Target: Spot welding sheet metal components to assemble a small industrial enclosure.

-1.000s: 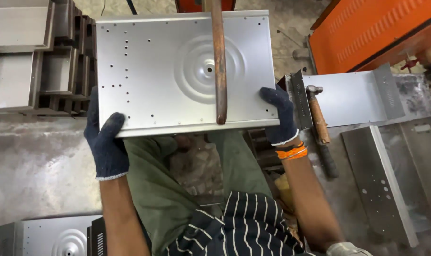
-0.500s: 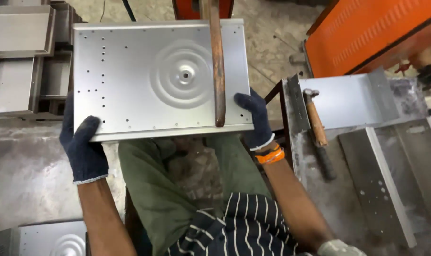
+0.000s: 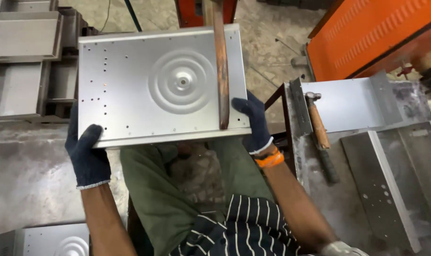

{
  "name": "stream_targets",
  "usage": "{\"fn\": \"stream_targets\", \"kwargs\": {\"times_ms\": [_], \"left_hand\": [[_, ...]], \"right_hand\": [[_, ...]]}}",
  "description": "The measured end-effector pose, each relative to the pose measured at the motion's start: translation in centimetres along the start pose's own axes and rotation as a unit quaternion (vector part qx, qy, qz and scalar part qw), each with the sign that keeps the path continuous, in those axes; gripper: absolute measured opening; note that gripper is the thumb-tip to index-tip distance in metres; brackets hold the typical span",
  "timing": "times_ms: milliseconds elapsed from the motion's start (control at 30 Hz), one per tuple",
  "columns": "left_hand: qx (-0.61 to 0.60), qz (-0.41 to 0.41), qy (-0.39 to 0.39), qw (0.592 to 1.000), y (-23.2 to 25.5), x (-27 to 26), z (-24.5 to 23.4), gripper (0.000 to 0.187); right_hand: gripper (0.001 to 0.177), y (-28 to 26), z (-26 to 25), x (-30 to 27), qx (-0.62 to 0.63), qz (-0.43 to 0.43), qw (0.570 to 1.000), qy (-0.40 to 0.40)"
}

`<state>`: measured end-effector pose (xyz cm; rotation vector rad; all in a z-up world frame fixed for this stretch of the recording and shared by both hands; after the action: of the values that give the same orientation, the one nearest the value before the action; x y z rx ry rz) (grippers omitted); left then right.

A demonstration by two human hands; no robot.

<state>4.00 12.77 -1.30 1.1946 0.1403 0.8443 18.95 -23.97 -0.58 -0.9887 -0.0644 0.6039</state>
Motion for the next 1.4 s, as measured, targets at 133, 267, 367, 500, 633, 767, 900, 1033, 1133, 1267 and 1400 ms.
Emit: {"fn": "stream_targets", "kwargs": {"times_ms": [133,267,367,500,633,767,900,1033,1133,1267,1400], "left_hand": [[-0.033,0.018,-0.024,0.999,-1.2,-1.0,3.2,0.067],[-0.197,-0.07,0.062,0.976,-6.5,-5.5,5.1,0.048],[-0.281,-0.207,0.154,0.924,-9.3,-8.6,10.9,0.044],[-0.344,-0.333,0.19,0.857,-10.6,-9.0,16.6,0.035],[-0.331,-0.23,0.158,0.901,-16.5,-8.8,16.0,0.015],[-0.175,-0.054,0.124,0.975,-13.1,-5.7,18.4,0.021],[-0.031,0.0,-0.013,0.999,-7.1,-1.3,21.5,0.028],[0.056,-0.012,-0.115,0.992,-6.5,0.4,23.5,0.027],[0.048,0.001,-0.146,0.988,-8.1,0.6,23.5,0.029],[-0.018,0.006,-0.134,0.991,-8.2,-0.7,23.2,0.026],[-0.058,0.001,-0.107,0.993,-7.8,-1.9,23.6,0.018]], "right_hand": [[0.049,-3.0,-1.5,-2.1,0.01,-0.022,1.0,0.003],[0.037,-0.6,-16.7,-4.2,-0.229,-0.267,0.929,0.116],[0.033,2.1,-27.0,-4.4,-0.117,-0.231,0.954,0.153],[0.029,3.8,-29.8,-5.1,-0.005,-0.107,0.984,0.141],[0.037,8.1,-30.2,-4.0,-0.02,0.028,0.992,0.123],[0.059,3.8,-20.0,-2.8,-0.145,0.021,0.978,0.149],[0.064,-6.6,-5.3,-5.3,-0.517,-0.391,0.704,0.292],[0.038,-11.7,4.2,-3.9,-0.625,-0.414,0.641,0.163],[0.048,-9.2,2.6,1.6,-0.77,-0.091,0.617,0.133],[0.061,-8.7,1.8,3.3,-0.769,-0.144,0.61,0.125],[0.061,-9.3,3.0,2.1,-0.797,-0.136,0.569,0.147]]}}
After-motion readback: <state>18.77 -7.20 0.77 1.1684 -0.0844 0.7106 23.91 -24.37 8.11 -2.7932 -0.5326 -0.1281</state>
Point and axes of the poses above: each hand's wrist, its own x-axis towards the middle knuckle, its own z-axis out of the palm, y = z × x, the point moved 4 cm from there along x, towards the middle knuckle, and after that the axes turned 12 degrees about z, right-handed, at the moved point
